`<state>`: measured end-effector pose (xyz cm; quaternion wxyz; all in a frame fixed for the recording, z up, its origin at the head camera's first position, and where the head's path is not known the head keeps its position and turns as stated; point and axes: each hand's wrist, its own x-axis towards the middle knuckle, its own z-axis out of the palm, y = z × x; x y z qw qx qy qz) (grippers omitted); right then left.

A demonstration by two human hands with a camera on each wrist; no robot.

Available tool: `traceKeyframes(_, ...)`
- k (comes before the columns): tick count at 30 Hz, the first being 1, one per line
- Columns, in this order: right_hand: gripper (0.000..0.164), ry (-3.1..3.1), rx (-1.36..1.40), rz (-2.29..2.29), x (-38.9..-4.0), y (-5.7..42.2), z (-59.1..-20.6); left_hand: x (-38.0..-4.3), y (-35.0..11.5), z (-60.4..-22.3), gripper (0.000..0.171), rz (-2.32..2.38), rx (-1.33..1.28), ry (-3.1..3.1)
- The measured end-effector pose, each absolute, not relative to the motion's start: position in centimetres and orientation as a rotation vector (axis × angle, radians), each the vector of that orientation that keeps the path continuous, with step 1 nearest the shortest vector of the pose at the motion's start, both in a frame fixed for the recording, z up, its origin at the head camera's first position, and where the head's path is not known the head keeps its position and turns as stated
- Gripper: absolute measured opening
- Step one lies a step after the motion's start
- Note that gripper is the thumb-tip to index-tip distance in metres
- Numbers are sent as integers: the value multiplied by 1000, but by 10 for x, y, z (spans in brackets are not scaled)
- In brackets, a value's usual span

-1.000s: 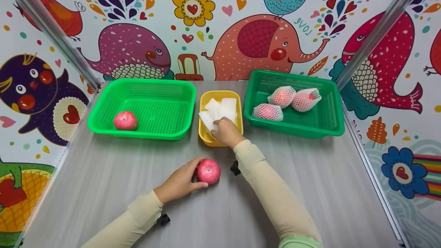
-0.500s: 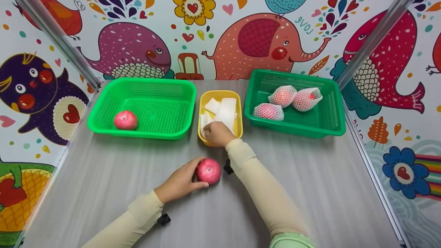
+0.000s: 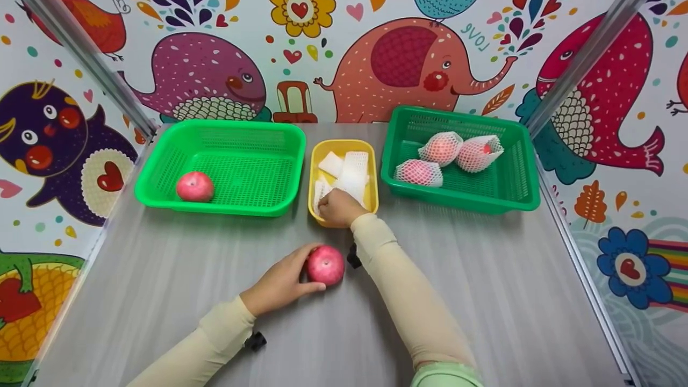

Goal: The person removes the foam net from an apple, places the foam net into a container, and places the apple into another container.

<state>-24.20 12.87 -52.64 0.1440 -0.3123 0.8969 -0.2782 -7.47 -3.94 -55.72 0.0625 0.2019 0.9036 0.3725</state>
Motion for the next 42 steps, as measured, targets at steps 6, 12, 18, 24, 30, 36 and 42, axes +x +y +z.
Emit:
traceKeyframes(6, 21, 2568, -851, -776, -242, 125, -527, -75, -41, -556, 83, 1139, 587, 2720)
traceKeyframes(12, 20, 2553, -865, -787, -245, 123, -531, -76, -43, -553, 82, 1146, 572, 2711)
traceKeyframes(18, 23, 2536, -809, -808, -244, 123, -532, -81, -47, -541, 82, 1178, 555, 2717)
traceKeyframes(24, 21, 2556, -803, -819, -243, 125, -533, -93, -54, -526, 82, 1205, 605, 2764)
traceKeyframes(30, 16, 2539, -745, -873, -242, 128, -533, -111, -69, -506, 82, 1242, 633, 2836)
traceKeyframes(36, 22, 2538, -677, -861, -243, 129, -534, -126, -87, -487, 80, 1297, 609, 2894)
traceKeyframes(42, 23, 2556, -685, -806, -244, 128, -535, -137, -103, -481, 79, 1326, 473, 2934)
